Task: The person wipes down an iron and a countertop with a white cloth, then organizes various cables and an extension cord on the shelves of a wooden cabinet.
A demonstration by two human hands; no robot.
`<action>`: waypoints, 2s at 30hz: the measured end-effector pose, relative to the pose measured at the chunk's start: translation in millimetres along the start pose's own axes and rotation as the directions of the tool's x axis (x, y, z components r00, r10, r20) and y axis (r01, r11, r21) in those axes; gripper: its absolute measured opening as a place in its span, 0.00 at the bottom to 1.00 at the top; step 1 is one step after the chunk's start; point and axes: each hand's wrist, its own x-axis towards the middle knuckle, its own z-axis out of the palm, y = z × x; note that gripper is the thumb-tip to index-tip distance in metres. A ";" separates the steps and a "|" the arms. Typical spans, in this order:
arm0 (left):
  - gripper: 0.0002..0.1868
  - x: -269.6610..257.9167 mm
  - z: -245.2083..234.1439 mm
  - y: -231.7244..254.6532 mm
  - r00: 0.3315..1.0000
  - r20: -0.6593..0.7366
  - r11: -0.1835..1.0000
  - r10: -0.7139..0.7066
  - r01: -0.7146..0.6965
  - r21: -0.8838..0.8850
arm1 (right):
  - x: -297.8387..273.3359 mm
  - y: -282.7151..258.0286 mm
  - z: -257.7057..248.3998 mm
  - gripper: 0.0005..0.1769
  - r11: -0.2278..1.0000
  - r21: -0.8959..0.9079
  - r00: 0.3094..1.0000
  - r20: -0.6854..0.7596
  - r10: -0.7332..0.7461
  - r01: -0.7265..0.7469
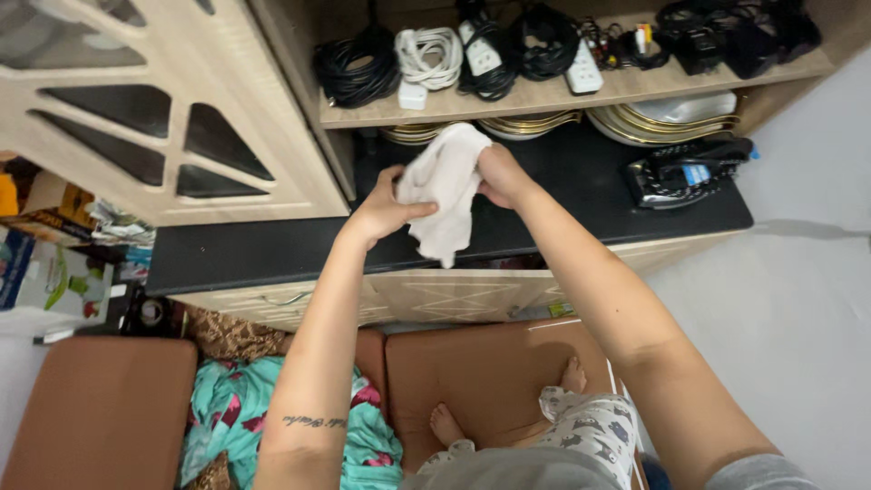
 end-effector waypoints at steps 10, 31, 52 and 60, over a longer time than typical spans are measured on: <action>0.58 -37.8 -28.3 -16.5 0.930 -0.185 0.892 0.316 -0.358 -0.275 | 27.4 32.2 70.3 0.22 0.964 0.261 0.957 0.288 -0.020 -0.059; 0.55 -60.0 -53.8 -107.7 0.891 -0.429 0.832 0.150 0.121 0.542 | 35.5 68.3 68.1 0.22 0.913 -0.375 0.982 0.034 0.188 -0.162; 0.36 -31.1 -31.0 -31.6 0.651 -0.495 0.817 0.576 -0.435 0.379 | 36.8 36.1 51.4 0.12 0.873 -0.367 0.913 -0.126 -0.387 0.320; 0.35 -22.5 -25.9 -9.5 0.624 -0.465 0.777 0.629 -0.515 0.361 | 19.1 20.5 45.4 0.14 0.604 -0.576 0.707 -0.061 -0.704 0.551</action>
